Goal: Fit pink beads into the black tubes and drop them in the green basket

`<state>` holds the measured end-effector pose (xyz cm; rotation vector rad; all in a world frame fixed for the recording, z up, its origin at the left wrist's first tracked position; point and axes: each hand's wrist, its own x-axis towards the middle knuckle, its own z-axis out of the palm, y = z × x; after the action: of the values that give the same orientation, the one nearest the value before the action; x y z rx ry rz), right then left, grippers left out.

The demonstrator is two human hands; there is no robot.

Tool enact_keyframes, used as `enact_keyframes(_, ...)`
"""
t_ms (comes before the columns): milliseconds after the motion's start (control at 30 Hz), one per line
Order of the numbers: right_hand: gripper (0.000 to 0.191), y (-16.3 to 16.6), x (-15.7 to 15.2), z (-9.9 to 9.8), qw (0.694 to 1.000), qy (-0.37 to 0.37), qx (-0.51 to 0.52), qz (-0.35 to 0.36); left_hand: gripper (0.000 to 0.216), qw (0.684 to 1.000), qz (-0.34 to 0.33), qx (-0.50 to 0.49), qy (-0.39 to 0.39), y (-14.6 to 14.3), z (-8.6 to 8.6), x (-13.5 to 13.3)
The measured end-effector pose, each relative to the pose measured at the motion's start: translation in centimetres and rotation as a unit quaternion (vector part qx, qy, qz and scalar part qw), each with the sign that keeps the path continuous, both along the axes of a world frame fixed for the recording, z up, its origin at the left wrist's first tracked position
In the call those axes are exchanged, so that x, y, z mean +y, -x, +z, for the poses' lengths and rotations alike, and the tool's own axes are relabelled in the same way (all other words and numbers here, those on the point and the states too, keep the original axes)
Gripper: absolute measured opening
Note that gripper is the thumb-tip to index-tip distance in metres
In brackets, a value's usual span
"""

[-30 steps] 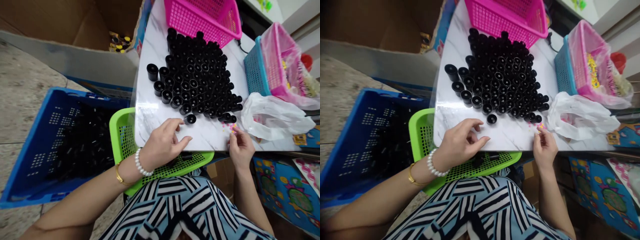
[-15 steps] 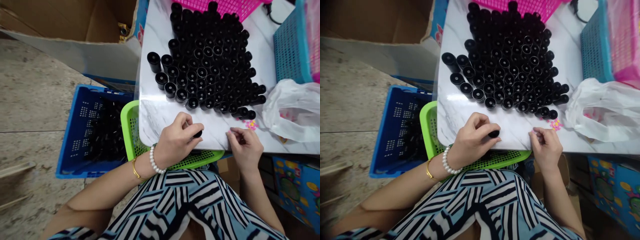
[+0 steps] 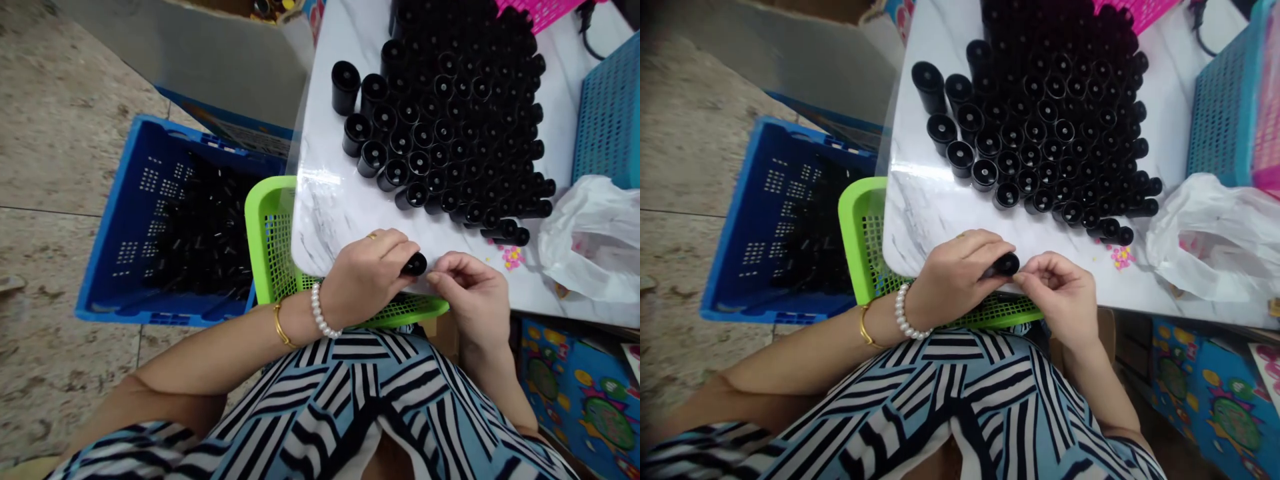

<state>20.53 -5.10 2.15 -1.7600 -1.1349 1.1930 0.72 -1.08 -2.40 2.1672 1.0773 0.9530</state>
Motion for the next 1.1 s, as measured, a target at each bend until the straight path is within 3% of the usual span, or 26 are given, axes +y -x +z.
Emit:
enact_keyframes(200,0.021,2.3,0.8,0.2,1.0,0.006,0.003,-0.026,0.018,1.0,-0.014,0.01,0.007,0.0,0.0,0.0)
enact_keyframes(433,0.027,2.5,0.5,-0.1,0.997,0.029,0.057,-0.04,0.023,1.0,-0.016,0.007,-0.011,0.3,0.1,-0.1)
enact_keyframes(767,0.036,1.4,3.3,-0.3,0.981,0.114,0.152,0.037,0.02,1.0,-0.025,0.008,0.011,0.3,0.0,-0.1)
enact_keyframes(967,0.03,0.8,-0.6,-1.4,0.99,0.041,0.12,0.053,0.02,0.998,-0.058,0.02,0.009,0.7,0.3,-0.2)
enact_keyframes(1033,0.026,-0.3,-2.3,-1.8,0.999,-0.023,0.039,0.016,0.02,0.994,-0.103,0.02,-0.011,1.1,0.4,-0.1)
enact_keyframes(1100,0.023,-2.0,-3.2,-2.2,0.984,-0.118,-0.123,-0.056,0.018,0.988,-0.15,0.019,-0.018,1.5,0.6,0.1)
